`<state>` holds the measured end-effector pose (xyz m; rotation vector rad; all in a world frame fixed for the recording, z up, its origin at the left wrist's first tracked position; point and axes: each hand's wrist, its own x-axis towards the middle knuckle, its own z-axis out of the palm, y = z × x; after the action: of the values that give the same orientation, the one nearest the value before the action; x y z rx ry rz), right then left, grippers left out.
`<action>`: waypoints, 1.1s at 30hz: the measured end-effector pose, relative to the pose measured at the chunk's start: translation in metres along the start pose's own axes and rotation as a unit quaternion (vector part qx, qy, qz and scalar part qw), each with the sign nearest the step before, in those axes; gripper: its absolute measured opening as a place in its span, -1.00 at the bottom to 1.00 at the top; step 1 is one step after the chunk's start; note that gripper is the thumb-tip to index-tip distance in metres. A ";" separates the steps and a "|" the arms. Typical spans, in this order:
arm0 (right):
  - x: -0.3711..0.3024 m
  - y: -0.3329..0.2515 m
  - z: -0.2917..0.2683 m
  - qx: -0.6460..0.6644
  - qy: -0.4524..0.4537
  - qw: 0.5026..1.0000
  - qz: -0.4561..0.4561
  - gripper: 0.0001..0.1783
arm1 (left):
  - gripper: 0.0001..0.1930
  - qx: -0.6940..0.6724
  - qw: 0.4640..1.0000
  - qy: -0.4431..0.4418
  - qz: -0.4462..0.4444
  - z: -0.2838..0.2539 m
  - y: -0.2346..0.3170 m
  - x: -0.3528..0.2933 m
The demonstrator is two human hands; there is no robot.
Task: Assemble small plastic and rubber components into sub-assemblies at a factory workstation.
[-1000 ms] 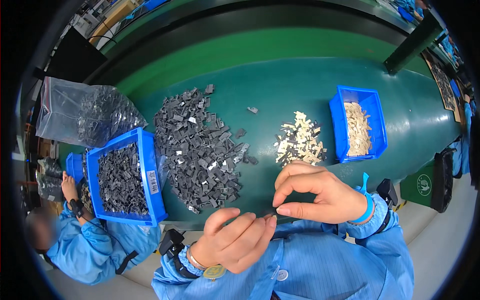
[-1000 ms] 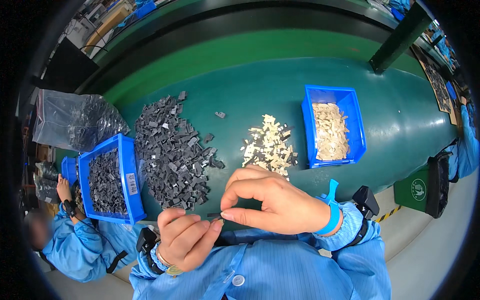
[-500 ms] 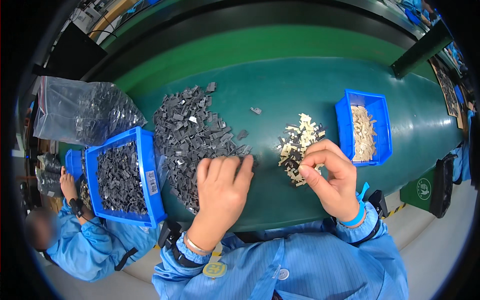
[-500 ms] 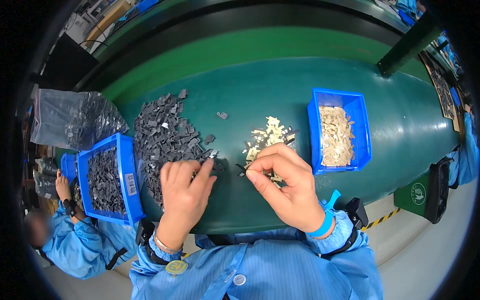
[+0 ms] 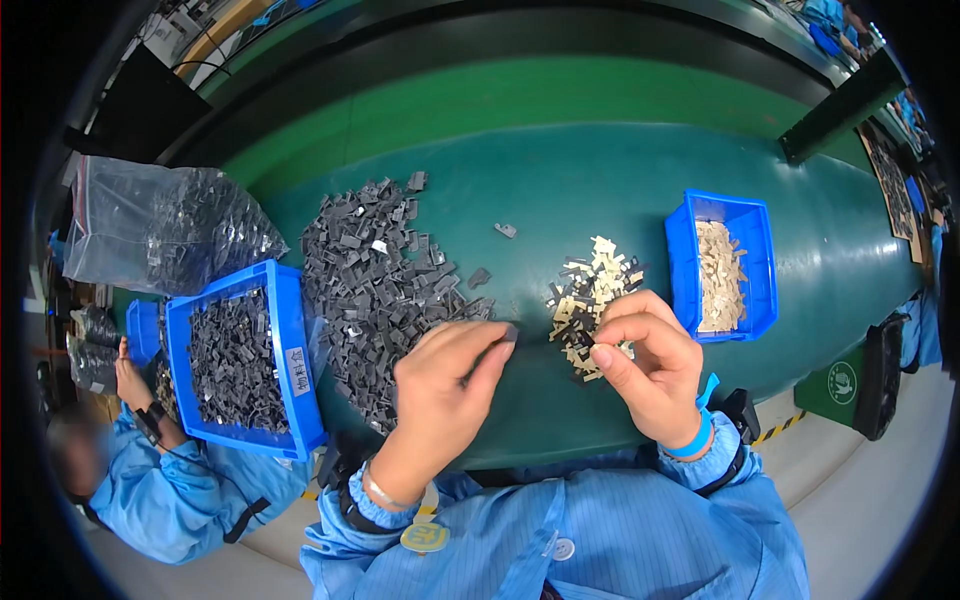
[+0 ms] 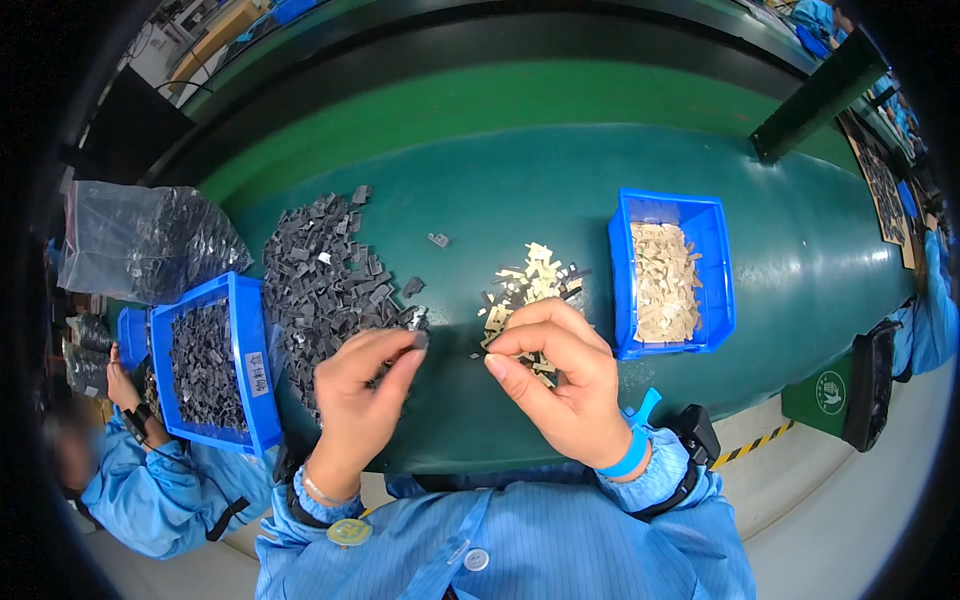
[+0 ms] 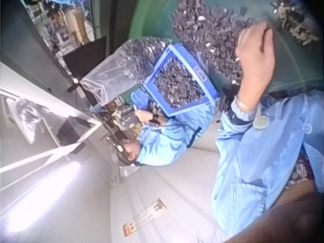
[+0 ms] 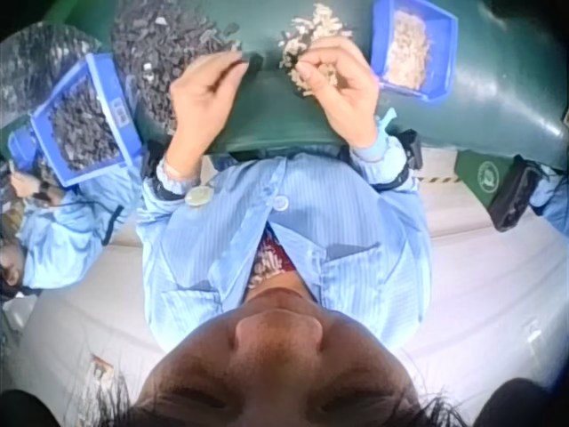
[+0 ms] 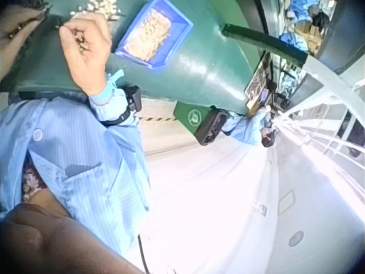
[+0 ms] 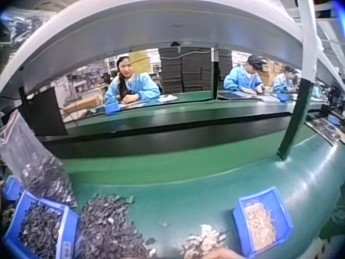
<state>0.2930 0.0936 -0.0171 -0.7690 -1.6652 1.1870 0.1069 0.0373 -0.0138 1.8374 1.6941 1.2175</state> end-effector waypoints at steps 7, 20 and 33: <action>0.000 -0.009 0.014 0.067 -0.035 0.996 -0.057 -0.76 | -0.75 -0.610 0.717 -0.103 -0.321 -0.014 0.023 -0.020; -0.007 -0.004 0.031 0.094 -0.051 0.994 -0.023 -0.79 | -0.74 -0.476 0.843 -0.062 -0.243 -0.001 0.029 -0.031; -0.008 -0.003 0.040 0.228 -0.013 0.973 0.033 -0.81 | -0.74 -0.608 0.735 0.007 -0.299 -0.003 0.024 -0.027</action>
<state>0.2595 0.0707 -0.0214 -0.5200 -1.3190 1.5591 0.1223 0.0060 -0.0034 0.4237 0.8488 1.4346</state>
